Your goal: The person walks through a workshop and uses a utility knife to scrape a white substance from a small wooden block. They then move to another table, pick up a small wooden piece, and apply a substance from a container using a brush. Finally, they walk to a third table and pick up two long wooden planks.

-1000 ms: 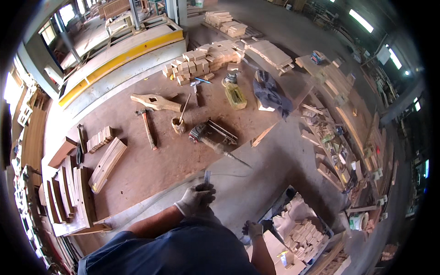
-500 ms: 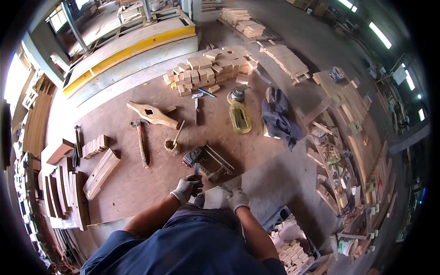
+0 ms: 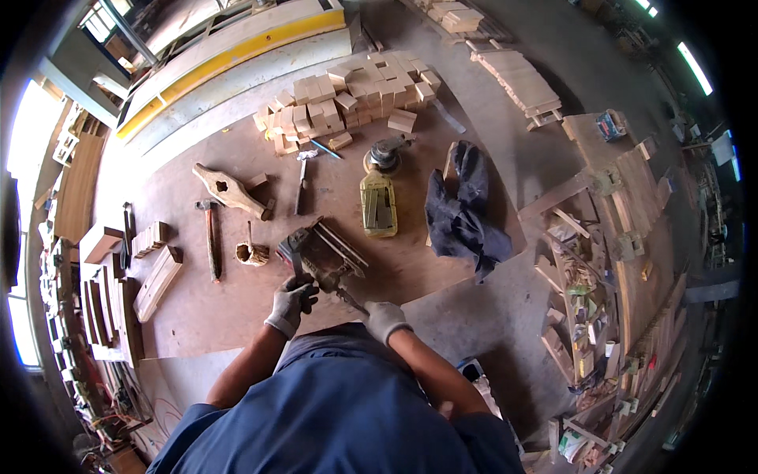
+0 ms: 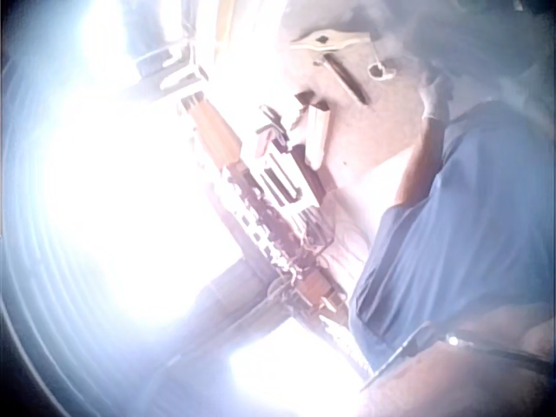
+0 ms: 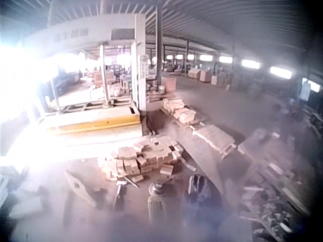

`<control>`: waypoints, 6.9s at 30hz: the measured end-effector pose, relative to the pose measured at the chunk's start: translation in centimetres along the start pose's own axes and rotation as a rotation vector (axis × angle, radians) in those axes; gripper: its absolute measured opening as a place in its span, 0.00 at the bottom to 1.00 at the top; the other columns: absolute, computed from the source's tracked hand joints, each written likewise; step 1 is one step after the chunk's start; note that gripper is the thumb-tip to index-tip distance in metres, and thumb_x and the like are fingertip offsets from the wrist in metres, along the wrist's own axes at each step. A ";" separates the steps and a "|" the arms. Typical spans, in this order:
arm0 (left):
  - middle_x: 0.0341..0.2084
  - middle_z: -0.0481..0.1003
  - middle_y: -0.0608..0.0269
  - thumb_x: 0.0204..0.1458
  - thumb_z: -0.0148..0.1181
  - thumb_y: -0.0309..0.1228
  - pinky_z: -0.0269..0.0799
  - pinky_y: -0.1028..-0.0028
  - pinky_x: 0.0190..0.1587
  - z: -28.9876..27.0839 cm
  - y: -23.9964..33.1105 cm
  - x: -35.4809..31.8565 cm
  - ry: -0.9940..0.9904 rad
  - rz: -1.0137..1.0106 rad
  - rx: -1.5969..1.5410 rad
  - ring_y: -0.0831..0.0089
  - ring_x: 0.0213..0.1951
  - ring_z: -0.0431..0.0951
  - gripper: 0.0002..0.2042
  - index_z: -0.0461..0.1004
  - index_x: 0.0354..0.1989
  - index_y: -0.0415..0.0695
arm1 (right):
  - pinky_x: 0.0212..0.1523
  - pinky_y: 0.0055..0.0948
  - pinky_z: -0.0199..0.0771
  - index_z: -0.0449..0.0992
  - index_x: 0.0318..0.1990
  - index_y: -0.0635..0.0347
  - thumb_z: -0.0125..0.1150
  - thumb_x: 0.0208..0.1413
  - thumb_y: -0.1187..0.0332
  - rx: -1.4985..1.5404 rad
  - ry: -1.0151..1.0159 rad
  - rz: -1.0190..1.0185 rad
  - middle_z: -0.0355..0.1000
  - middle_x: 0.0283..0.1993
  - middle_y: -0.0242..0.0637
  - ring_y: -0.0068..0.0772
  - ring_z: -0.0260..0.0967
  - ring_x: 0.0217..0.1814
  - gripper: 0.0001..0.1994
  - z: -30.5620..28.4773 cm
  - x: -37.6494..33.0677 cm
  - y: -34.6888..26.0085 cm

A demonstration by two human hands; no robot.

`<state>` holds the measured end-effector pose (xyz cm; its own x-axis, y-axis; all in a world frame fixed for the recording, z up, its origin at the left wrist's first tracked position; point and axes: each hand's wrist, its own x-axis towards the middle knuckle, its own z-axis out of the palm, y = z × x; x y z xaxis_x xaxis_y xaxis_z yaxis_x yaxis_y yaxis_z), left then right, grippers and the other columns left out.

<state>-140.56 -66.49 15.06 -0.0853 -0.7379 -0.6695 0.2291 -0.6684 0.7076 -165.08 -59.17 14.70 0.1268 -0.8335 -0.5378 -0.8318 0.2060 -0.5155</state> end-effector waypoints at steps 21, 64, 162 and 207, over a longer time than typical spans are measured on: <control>0.34 0.80 0.62 0.60 0.59 0.28 0.64 0.82 0.21 2.8 5.9 -2.5 -0.166 -0.028 0.175 0.81 0.27 0.77 0.16 0.72 0.55 0.39 | 0.64 0.52 0.65 0.69 0.67 0.48 0.60 0.58 0.58 -0.584 0.491 0.077 0.59 0.68 0.58 0.62 0.60 0.68 0.28 -15.3 11.6 -1.3; 0.40 0.78 0.63 0.61 0.60 0.24 0.80 0.76 0.42 7.4 8.1 2.8 -0.456 0.015 -0.039 0.75 0.40 0.81 0.20 0.67 0.61 0.38 | 0.32 0.27 0.80 0.78 0.52 0.62 0.53 0.63 0.75 1.357 0.281 0.163 0.79 0.35 0.39 0.30 0.77 0.30 0.13 -16.4 8.8 0.8; 0.21 0.72 0.69 0.62 0.60 0.35 0.60 0.79 0.18 6.3 10.6 -0.9 -0.403 0.129 0.147 0.81 0.16 0.66 0.20 0.72 0.59 0.38 | 0.40 0.48 0.76 0.66 0.69 0.52 0.63 0.54 0.71 -0.280 0.576 -0.487 0.74 0.35 0.47 0.51 0.74 0.36 0.32 -15.8 4.2 -8.4; 0.32 0.77 0.67 0.61 0.63 0.33 0.66 0.82 0.27 5.3 11.6 -1.5 -0.633 -0.136 -0.197 0.82 0.27 0.72 0.15 0.74 0.53 0.40 | 0.36 0.42 0.76 0.62 0.73 0.50 0.56 0.55 0.72 -0.577 0.463 -0.640 0.71 0.32 0.39 0.42 0.73 0.32 0.34 -17.8 7.2 -9.3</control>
<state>-142.95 -73.67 25.44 -0.6634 -0.6009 -0.4460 0.3438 -0.7741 0.5316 -166.02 -76.18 27.48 0.5240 -0.8448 0.1084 -0.8320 -0.5349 -0.1468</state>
